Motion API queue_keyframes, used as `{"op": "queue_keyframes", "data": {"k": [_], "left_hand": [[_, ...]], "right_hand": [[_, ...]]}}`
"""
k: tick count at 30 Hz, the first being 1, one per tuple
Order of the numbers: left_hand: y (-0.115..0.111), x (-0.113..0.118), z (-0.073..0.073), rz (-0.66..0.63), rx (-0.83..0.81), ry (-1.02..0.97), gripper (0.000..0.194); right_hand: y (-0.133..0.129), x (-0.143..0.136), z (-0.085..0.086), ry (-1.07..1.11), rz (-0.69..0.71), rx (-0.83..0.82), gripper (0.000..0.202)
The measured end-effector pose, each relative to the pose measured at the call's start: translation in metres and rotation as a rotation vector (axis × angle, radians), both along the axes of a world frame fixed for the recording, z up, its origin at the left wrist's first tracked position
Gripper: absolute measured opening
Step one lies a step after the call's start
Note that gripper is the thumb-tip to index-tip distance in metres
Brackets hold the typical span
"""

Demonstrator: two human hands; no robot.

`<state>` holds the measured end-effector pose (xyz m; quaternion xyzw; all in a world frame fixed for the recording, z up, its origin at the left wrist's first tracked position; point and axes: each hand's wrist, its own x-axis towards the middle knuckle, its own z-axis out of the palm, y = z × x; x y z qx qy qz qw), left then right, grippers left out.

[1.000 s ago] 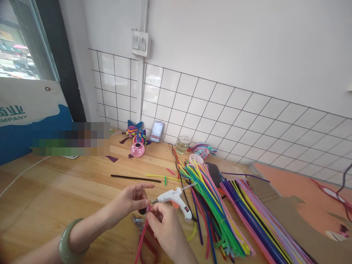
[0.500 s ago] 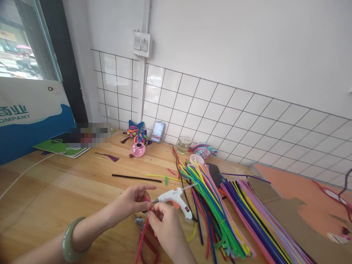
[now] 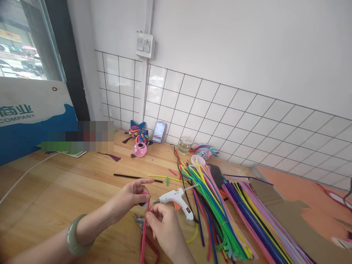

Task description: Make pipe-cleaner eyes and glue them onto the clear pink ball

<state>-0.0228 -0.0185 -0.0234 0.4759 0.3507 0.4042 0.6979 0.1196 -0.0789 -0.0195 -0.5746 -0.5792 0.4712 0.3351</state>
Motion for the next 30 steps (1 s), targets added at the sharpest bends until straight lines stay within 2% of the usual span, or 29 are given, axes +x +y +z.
{"op": "queue_keyframes", "data": {"k": [6, 10, 14, 17, 19, 24, 27, 30], "left_hand": [[0.002, -0.001, -0.001, 0.015, -0.078, 0.006, 0.053], [0.004, -0.004, 0.0, 0.016, -0.07, 0.004, 0.051], [0.011, -0.01, 0.001, 0.039, -0.045, -0.02, 0.052], [0.017, -0.016, 0.002, 0.062, -0.058, -0.039, 0.053], [0.019, -0.019, 0.004, 0.069, -0.07, -0.054, 0.052], [0.023, -0.023, 0.004, 0.073, -0.07, -0.061, 0.05], [0.025, -0.024, 0.004, 0.068, -0.061, -0.07, 0.05], [0.027, -0.025, 0.004, 0.051, -0.045, -0.071, 0.049]], "right_hand": [[0.0, 0.0, -0.002, 0.01, 0.002, 0.0, 0.032], [0.001, 0.003, -0.005, 0.015, -0.018, 0.033, 0.041], [0.005, 0.026, -0.001, -0.078, -0.196, 0.189, 0.044], [0.012, 0.056, -0.002, -0.29, -0.382, 0.322, 0.036], [0.018, 0.075, -0.009, -0.402, -0.428, 0.337, 0.031], [0.029, 0.092, -0.035, -0.635, -0.306, 0.229, 0.029], [0.031, 0.089, -0.042, -0.62, -0.22, 0.19, 0.029], [0.03, 0.086, -0.04, -0.542, -0.188, 0.227, 0.032]]}}
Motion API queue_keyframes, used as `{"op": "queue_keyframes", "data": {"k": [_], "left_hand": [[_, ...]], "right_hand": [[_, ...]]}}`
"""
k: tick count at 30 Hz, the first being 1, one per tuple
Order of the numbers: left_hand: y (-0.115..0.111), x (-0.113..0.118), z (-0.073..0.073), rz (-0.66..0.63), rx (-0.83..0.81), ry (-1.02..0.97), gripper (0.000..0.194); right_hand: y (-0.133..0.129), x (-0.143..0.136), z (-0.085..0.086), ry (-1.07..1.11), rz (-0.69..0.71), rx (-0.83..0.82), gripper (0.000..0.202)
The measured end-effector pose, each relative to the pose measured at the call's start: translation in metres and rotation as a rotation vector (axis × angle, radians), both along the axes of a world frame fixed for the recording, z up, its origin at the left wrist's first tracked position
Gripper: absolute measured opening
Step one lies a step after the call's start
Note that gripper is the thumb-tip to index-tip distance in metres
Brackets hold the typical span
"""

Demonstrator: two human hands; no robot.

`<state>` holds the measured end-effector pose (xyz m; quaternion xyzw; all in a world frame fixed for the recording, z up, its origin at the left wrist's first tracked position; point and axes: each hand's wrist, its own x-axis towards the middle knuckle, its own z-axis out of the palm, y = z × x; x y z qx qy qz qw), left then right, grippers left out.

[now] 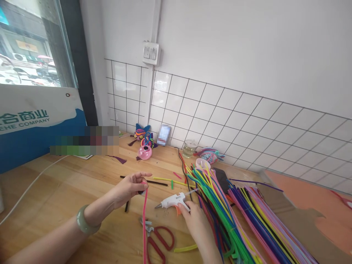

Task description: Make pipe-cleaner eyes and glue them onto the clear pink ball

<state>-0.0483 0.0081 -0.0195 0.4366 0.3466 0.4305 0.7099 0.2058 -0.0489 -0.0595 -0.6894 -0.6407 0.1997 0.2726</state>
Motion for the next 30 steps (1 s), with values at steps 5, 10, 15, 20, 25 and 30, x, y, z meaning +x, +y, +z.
{"op": "queue_keyframes", "data": {"k": [5, 10, 15, 20, 25, 30], "left_hand": [[0.005, -0.007, 0.002, -0.025, 0.022, -0.014, 0.044], [0.011, -0.016, 0.001, -0.02, 0.042, -0.048, 0.04], [0.014, -0.019, 0.0, -0.023, 0.013, -0.035, 0.039], [0.015, -0.021, -0.001, -0.053, -0.063, -0.034, 0.04], [0.015, -0.025, 0.0, -0.105, -0.152, -0.036, 0.04], [0.015, -0.026, 0.001, -0.141, -0.199, -0.018, 0.042]], "right_hand": [[-0.003, -0.006, 0.011, 0.067, 0.03, 0.067, 0.037], [-0.005, -0.015, 0.021, 0.299, 0.017, 0.093, 0.035], [-0.013, -0.021, 0.035, 0.507, 0.038, 0.127, 0.039], [-0.024, -0.032, 0.048, 0.612, 0.081, 0.127, 0.041], [-0.033, -0.041, 0.045, 0.532, 0.114, 0.103, 0.038], [-0.037, -0.046, 0.036, 0.384, 0.245, 0.059, 0.03]]}}
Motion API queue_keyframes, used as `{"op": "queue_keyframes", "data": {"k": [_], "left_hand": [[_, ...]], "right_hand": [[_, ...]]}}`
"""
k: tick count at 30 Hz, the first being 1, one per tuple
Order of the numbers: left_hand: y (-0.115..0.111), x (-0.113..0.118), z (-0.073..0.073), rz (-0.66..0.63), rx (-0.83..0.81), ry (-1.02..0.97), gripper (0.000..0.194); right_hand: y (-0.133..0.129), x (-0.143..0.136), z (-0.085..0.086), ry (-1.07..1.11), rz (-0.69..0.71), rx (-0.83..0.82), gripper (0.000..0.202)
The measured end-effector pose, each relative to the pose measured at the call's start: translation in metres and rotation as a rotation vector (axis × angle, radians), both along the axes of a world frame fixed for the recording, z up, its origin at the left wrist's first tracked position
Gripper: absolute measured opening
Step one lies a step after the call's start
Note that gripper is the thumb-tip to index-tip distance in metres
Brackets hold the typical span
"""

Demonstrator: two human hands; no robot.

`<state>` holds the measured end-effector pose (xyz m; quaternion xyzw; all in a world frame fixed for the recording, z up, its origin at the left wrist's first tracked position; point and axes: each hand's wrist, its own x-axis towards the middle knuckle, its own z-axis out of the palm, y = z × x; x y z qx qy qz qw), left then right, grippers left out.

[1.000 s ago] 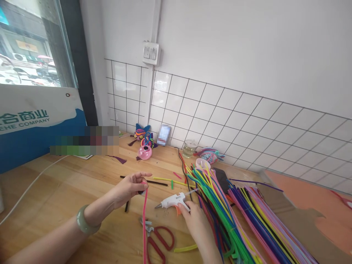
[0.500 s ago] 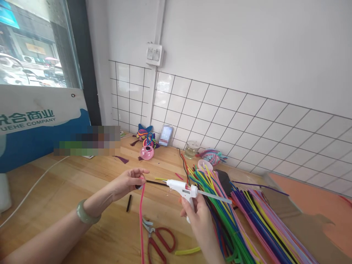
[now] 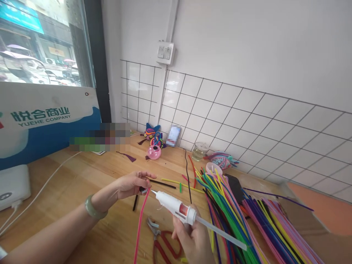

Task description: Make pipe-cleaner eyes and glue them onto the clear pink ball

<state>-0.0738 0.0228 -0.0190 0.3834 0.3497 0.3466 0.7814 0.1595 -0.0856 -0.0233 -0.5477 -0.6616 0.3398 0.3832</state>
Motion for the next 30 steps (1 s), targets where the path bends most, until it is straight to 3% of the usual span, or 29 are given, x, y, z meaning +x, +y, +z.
{"op": "queue_keyframes", "data": {"k": [6, 15, 21, 30], "left_hand": [[-0.002, 0.003, 0.001, -0.018, -0.042, 0.062, 0.045], [-0.004, 0.004, 0.003, -0.04, -0.078, 0.04, 0.044], [-0.007, 0.003, 0.01, -0.046, -0.098, 0.027, 0.043], [-0.003, 0.003, 0.002, -0.081, -0.094, 0.013, 0.049]], "right_hand": [[-0.003, -0.009, -0.009, -0.14, 0.047, 0.149, 0.025], [-0.004, -0.008, -0.01, -0.355, -0.02, 0.385, 0.021], [-0.004, -0.01, -0.007, -0.365, -0.023, 0.412, 0.025], [-0.004, -0.009, -0.005, -0.389, -0.057, 0.415, 0.026]]}}
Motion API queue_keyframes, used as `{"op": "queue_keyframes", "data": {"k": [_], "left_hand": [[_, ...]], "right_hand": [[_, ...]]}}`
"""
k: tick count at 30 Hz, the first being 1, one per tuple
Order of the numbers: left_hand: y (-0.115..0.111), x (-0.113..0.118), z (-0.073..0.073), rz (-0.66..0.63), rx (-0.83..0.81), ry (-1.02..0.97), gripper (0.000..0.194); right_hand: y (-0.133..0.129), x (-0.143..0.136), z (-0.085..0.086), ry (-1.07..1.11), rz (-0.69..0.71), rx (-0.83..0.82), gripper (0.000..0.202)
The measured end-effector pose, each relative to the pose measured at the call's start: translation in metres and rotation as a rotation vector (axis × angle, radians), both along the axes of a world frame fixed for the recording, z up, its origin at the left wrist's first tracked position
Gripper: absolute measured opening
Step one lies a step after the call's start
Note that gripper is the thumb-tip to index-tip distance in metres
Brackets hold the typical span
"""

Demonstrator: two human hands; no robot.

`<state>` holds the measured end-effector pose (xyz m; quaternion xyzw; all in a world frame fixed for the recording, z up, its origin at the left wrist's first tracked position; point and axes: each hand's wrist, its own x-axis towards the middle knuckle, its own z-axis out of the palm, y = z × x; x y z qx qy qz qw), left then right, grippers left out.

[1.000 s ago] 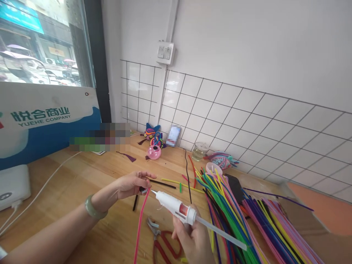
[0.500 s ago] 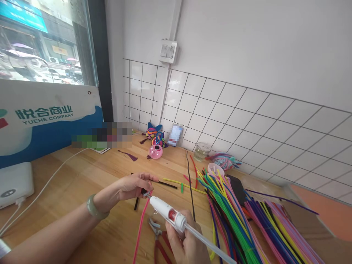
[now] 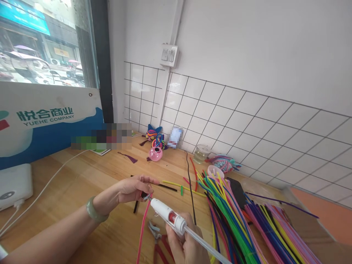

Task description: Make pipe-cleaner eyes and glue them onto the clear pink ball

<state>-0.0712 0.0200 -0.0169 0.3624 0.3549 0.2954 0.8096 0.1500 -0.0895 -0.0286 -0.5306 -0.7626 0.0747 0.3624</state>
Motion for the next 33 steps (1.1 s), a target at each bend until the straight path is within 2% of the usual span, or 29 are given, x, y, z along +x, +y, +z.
{"op": "queue_keyframes", "data": {"k": [12, 20, 28, 33], "left_hand": [[-0.001, 0.001, 0.001, -0.002, -0.006, 0.003, 0.047], [0.0, 0.002, -0.001, 0.016, 0.014, 0.043, 0.048], [-0.002, 0.003, 0.001, 0.019, 0.031, 0.066, 0.043], [-0.001, 0.004, 0.0, 0.016, 0.031, 0.078, 0.041]], "right_hand": [[0.0, -0.001, -0.001, -0.009, 0.009, -0.003, 0.028], [-0.001, -0.003, 0.004, -0.048, -0.008, 0.108, 0.027], [0.001, 0.005, -0.008, -0.102, 0.025, 0.078, 0.02], [0.0, 0.003, -0.006, -0.103, 0.012, 0.078, 0.021]]}}
